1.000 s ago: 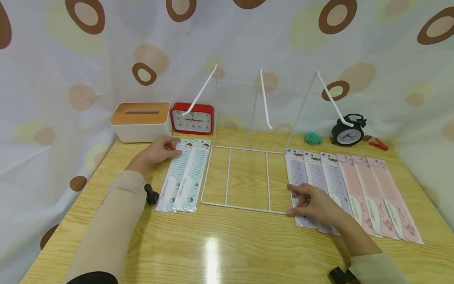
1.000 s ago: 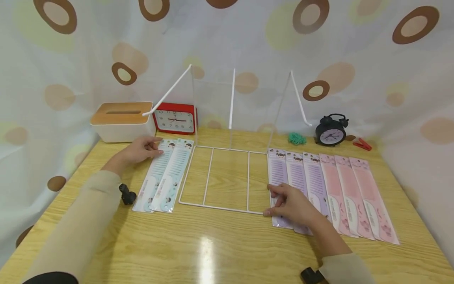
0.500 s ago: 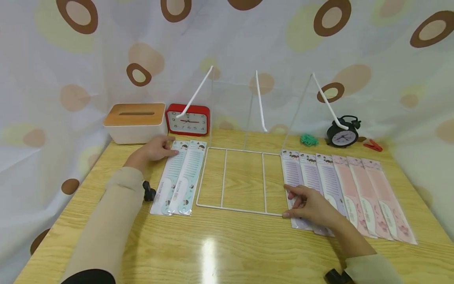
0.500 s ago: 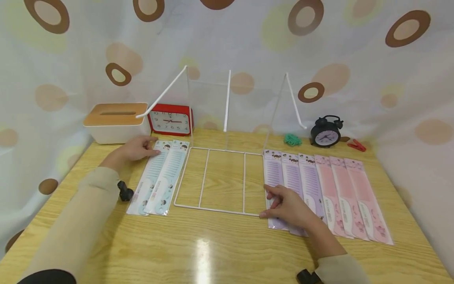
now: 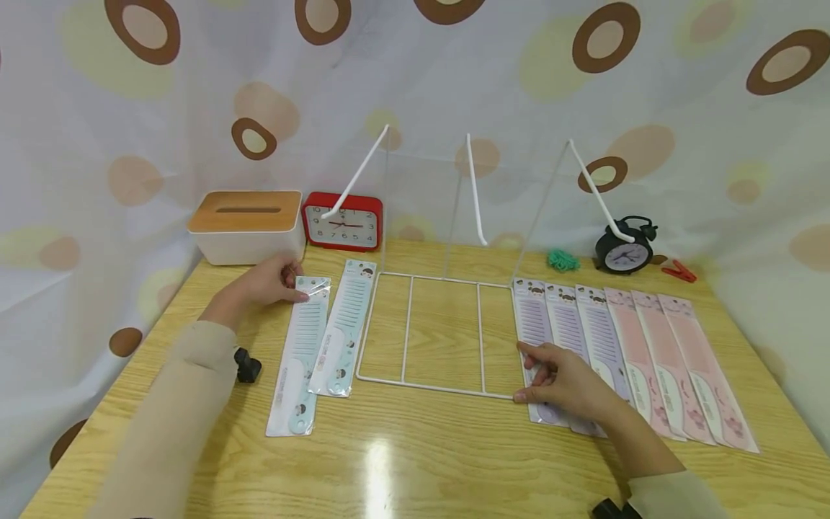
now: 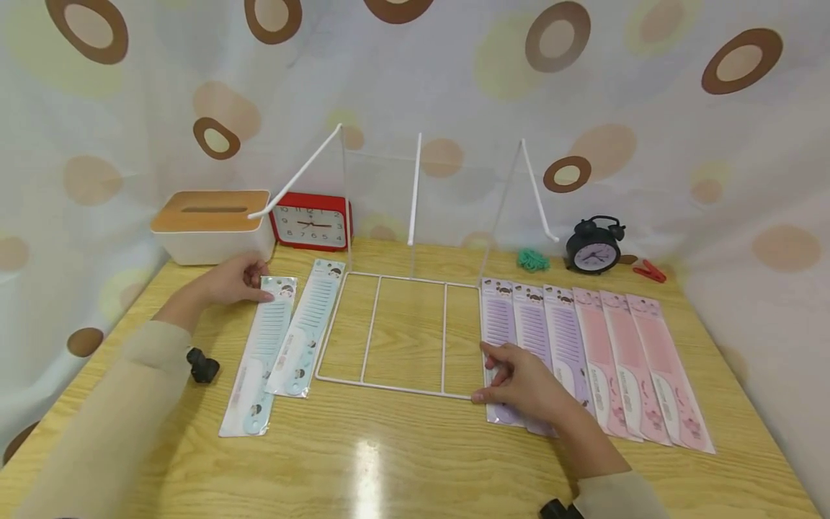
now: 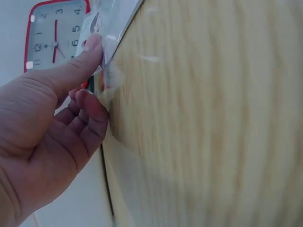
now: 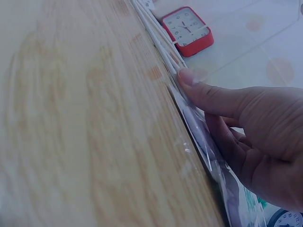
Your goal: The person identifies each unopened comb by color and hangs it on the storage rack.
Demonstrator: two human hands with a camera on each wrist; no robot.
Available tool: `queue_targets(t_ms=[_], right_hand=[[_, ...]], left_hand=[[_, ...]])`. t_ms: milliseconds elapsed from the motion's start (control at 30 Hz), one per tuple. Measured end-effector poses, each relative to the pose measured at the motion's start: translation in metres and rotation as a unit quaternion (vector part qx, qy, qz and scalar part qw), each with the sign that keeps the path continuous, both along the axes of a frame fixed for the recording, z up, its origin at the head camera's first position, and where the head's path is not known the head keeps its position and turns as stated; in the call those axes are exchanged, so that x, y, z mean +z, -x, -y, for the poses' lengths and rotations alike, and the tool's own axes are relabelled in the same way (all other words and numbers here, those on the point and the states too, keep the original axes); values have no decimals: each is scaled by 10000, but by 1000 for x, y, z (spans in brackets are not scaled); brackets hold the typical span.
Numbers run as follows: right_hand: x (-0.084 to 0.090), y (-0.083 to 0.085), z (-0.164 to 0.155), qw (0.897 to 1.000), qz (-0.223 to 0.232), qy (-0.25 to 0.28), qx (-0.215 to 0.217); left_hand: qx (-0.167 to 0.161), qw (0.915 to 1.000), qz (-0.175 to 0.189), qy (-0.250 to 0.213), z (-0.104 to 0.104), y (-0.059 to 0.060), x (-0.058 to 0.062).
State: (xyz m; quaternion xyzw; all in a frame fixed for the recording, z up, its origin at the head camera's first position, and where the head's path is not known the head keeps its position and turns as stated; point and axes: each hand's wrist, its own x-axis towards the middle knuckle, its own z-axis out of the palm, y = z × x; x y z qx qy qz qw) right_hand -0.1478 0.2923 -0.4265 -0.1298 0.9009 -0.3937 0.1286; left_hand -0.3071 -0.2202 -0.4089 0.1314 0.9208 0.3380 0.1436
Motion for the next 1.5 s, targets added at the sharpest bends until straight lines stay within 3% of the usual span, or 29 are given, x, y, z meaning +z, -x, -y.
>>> queue_targets(t_ms=[133, 300, 500, 600, 667, 700, 833, 900, 933, 1000, 1067, 1200, 1333, 1500], right_hand=[[-2, 0, -1, 10000, 0, -35, -16], [-3, 0, -2, 10000, 21, -21, -29], [-3, 0, -2, 10000, -13, -79, -11], [-3, 0, -2, 10000, -50, -82, -4], [-3, 0, -2, 10000, -52, -65, 7], [-3, -1, -2, 10000, -47, -46, 12], [-4, -1, -3, 10000, -65, 17, 48], [-4, -1, -3, 9999, -92, 17, 62], [-4, -1, -3, 9999, -108, 13, 63], [-4, 0, -3, 9998, -157, -8, 100], [-3, 0, -2, 9998, -174, -56, 89], [0, 0, -1, 9997, -178, -127, 78], [1, -2, 0, 9997, -127, -183, 37], [1, -1, -1, 9997, -115, -219, 16]], left_hand=[[41, 9999, 43, -122, 12, -8, 3], [53, 9976, 78, -685, 27, -25, 15], [-140, 9854, 90, -1697, 35, -51, 36], [-252, 9764, -198, -2134, 27, -68, 54], [-500, 9619, -503, -2642, 17, -80, 68], [-720, 9493, -642, -2991, 11, -87, 75], [-1806, 8764, -1191, -4302, -15, -108, 102], [-2103, 8499, -1451, -4609, -28, -118, 115], [-2122, 8431, -1611, -4671, -34, -122, 121], [-1860, 8439, -1963, -4634, -46, -129, 133], [-1395, 8452, -2149, -4690, -57, -134, 142], [-458, 8503, -2100, -4803, -74, -137, 152], [-254, 8472, -1885, -4961, -81, -135, 154], [-418, 8379, -1826, -5127, -83, -129, 149]])
